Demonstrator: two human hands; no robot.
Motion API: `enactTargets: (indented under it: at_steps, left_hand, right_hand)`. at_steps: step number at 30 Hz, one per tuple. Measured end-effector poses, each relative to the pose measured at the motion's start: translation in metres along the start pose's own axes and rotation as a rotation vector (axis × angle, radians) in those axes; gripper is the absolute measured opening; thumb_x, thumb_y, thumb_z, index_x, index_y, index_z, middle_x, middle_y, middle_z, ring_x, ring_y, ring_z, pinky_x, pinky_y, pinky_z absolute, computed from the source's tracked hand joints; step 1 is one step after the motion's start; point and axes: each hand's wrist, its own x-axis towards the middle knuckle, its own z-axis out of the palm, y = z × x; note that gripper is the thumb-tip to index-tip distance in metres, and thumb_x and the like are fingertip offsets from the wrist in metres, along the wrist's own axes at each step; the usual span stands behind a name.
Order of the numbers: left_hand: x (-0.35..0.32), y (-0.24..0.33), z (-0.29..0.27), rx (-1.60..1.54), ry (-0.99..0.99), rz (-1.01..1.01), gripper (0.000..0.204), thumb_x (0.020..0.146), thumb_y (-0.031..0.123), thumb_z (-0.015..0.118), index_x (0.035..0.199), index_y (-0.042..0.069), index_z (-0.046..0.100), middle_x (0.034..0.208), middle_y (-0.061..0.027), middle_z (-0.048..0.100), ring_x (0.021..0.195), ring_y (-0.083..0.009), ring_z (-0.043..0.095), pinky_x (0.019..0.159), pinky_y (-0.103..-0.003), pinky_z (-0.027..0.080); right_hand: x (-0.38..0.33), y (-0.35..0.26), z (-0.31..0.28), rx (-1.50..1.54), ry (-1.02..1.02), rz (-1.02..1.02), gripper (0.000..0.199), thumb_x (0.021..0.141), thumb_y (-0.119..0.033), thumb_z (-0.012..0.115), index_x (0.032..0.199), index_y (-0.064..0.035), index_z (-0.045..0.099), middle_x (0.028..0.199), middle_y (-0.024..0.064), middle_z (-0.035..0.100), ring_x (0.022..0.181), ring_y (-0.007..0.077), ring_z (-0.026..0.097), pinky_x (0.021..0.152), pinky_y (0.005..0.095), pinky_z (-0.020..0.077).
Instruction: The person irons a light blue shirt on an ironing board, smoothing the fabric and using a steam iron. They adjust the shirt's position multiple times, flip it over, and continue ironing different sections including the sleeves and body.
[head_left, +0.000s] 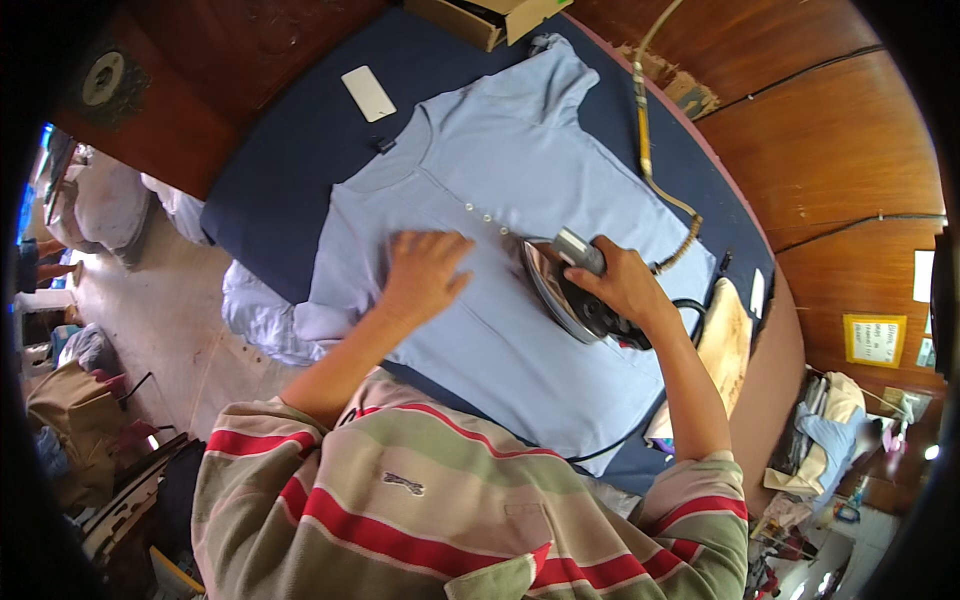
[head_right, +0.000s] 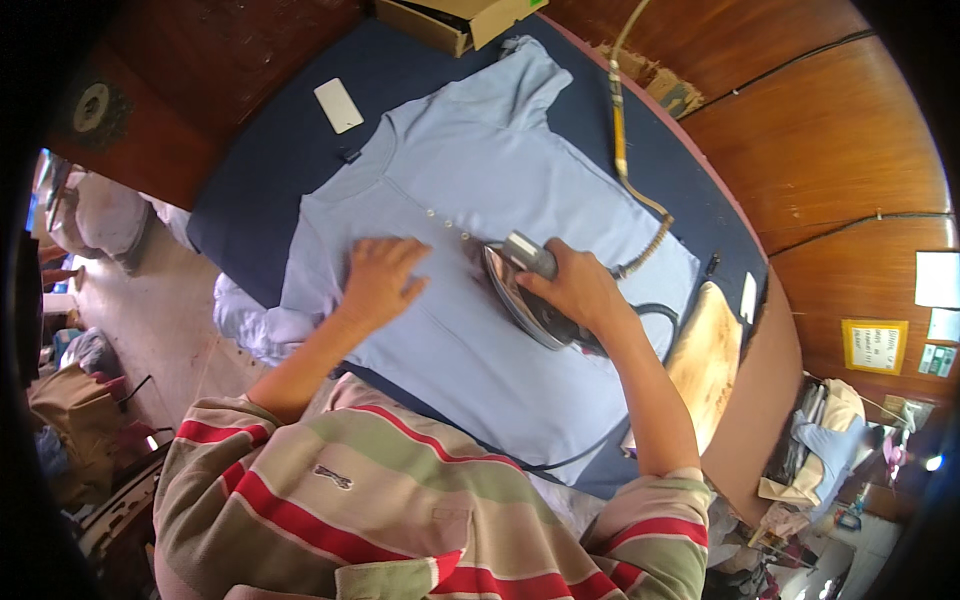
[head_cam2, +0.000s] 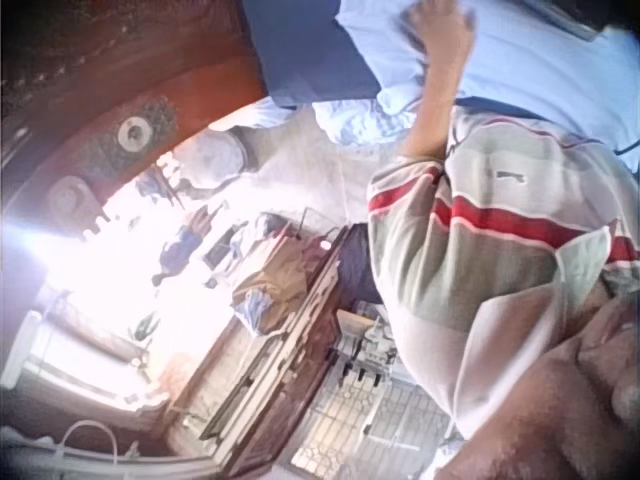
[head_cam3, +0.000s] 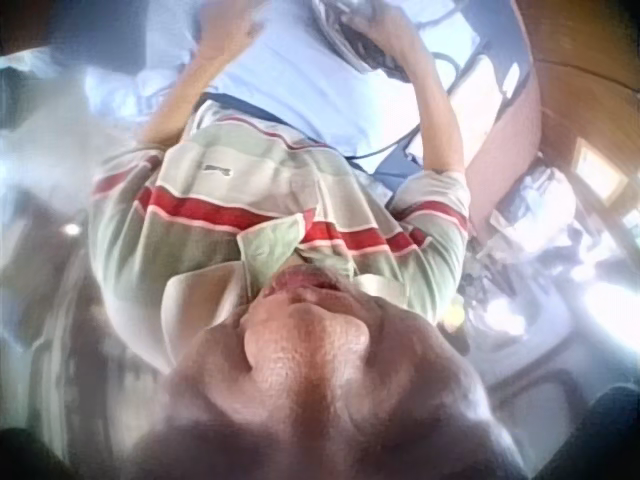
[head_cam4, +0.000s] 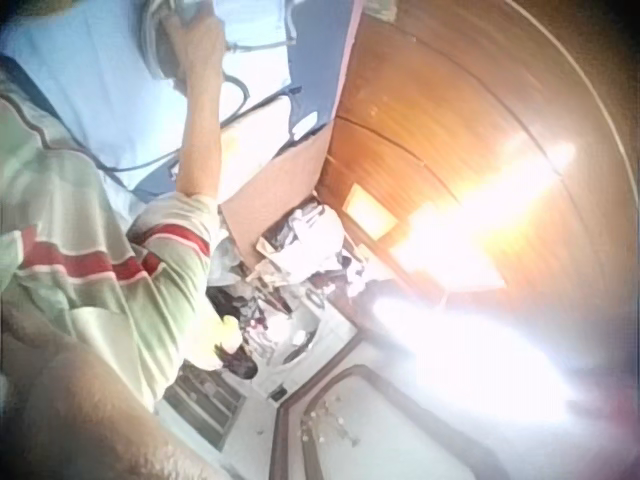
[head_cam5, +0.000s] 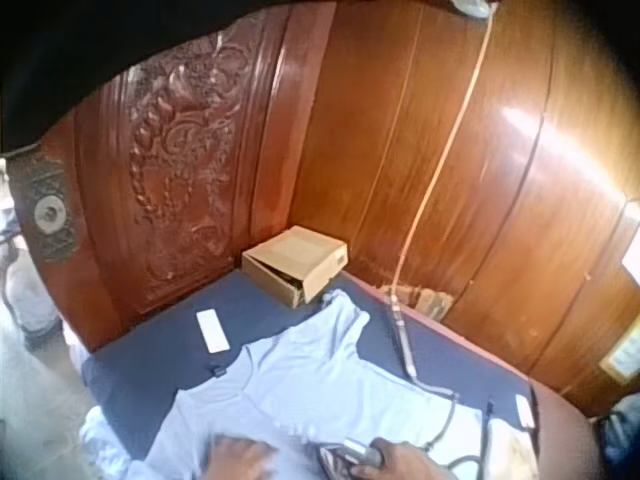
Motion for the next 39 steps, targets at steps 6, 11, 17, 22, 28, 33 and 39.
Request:
enactTargets:
  at_steps: [6,11,17,22,28,33,39]
  left_hand:
    - [-0.071,0.049,0.015,-0.067,-0.168,0.359,0.027,0.077,0.030,0.063,0.102,0.020,0.063,0.097,0.0003,0.055,0.093,-0.0167,0.052,0.091,-0.045,0.032]
    - [-0.105,0.052,0.014,-0.094,-0.123,0.385,0.021,0.075,0.029,0.062,0.095,0.022,0.064,0.089,0.0018,0.055,0.085,-0.0140,0.052,0.087,-0.044,0.034]
    - [-0.102,-0.010,-0.038,0.189,0.309,-0.397,0.028,0.076,0.026,0.063,0.102,0.014,0.062,0.095,-0.0043,0.061,0.092,-0.0253,0.056,0.087,-0.045,0.036]
    - [-0.089,-0.070,-0.054,0.302,0.294,-0.769,0.031,0.080,0.033,0.062,0.105,0.013,0.061,0.100,-0.0054,0.062,0.098,-0.0264,0.057,0.085,-0.044,0.038]
    - [-0.060,-0.079,-0.061,0.320,0.118,-0.880,0.028,0.083,0.037,0.059,0.094,0.012,0.060,0.099,-0.0074,0.062,0.095,-0.0276,0.059,0.080,-0.045,0.041]
    - [-0.063,-0.092,-0.047,0.295,0.123,-0.790,0.022,0.087,0.032,0.055,0.086,0.009,0.056,0.095,-0.0080,0.064,0.092,-0.0284,0.060,0.075,-0.044,0.043]
    - [-0.066,-0.105,-0.050,0.255,0.177,-0.833,0.019,0.089,0.028,0.052,0.090,0.009,0.057,0.090,-0.0095,0.066,0.088,-0.0295,0.062,0.076,-0.045,0.044]
  right_hand:
    - [-0.041,-0.026,0.012,0.074,-0.058,-0.018,0.050,0.078,-0.042,0.066,0.100,0.0018,0.058,0.079,0.0254,0.064,0.078,0.0390,0.064,0.069,0.0435,0.0495]
    - [-0.035,-0.050,0.034,-0.031,-0.131,-0.102,0.052,0.078,-0.043,0.063,0.107,0.0000,0.054,0.080,0.0242,0.064,0.079,0.0409,0.063,0.068,0.0448,0.0492]
    - [-0.032,-0.066,0.051,0.091,-0.181,-0.240,0.049,0.078,-0.043,0.063,0.105,-0.0033,0.054,0.084,0.0218,0.064,0.081,0.0393,0.062,0.070,0.0466,0.0483]
    - [-0.062,-0.065,0.067,-0.002,-0.366,-0.304,0.053,0.073,-0.041,0.068,0.112,-0.0078,0.054,0.093,0.0211,0.065,0.086,0.0374,0.063,0.073,0.0446,0.0494]
    - [-0.063,-0.061,0.068,0.066,-0.096,-0.055,0.049,0.075,-0.036,0.068,0.108,-0.0029,0.055,0.082,0.0227,0.065,0.079,0.0380,0.065,0.072,0.0430,0.0499]
    - [-0.037,-0.074,0.065,0.140,-0.065,-0.051,0.047,0.076,-0.039,0.067,0.103,-0.0019,0.055,0.082,0.0215,0.065,0.079,0.0383,0.064,0.071,0.0445,0.0491]
    - [0.011,-0.128,0.072,0.127,-0.060,-0.141,0.052,0.076,-0.042,0.066,0.107,-0.0002,0.057,0.083,0.0219,0.065,0.081,0.0365,0.065,0.072,0.0405,0.0500]
